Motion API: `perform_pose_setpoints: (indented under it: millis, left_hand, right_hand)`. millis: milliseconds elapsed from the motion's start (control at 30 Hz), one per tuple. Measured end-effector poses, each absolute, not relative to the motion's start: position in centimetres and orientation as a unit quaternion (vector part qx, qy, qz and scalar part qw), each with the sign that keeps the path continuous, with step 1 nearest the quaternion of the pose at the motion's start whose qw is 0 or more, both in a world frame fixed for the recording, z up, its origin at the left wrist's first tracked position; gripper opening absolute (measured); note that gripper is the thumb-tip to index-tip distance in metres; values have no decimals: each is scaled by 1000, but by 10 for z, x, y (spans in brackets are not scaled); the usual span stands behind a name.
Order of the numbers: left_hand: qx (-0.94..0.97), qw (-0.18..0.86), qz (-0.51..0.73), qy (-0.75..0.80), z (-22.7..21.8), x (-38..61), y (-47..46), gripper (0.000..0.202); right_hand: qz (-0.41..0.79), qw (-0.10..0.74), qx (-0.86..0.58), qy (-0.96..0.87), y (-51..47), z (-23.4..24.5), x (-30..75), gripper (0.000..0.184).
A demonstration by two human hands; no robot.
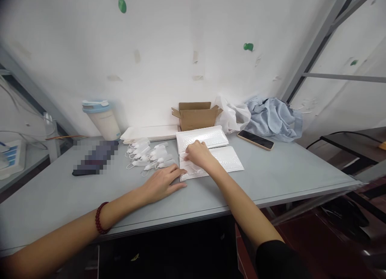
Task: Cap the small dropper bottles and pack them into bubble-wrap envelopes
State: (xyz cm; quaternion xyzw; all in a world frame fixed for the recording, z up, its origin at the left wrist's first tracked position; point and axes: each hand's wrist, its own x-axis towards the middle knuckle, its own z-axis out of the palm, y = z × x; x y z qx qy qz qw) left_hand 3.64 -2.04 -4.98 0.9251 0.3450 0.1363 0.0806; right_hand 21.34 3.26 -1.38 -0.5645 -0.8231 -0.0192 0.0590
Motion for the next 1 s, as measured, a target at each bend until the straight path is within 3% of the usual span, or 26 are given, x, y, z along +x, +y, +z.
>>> perform_pose_setpoints:
  millis: [467,633,767,1000]
  left_hand:
    - [923,44,129,360,-55,45,-15,27]
    - [926,14,113,359,-55,50,-12,27]
    - [933,-46,93,345,-53,51,-10,30]
    - [936,-144,78,311,-58,49,-5,31]
  right_hand:
    - [24,75,-570,-818,33,-9,220,33]
    - [88,50,-616,-781,36,-4,232,18]
    - [64,-7,-635,-770,36,-1,237,28]
    - [28,12,-669,-743,38,2,250,27]
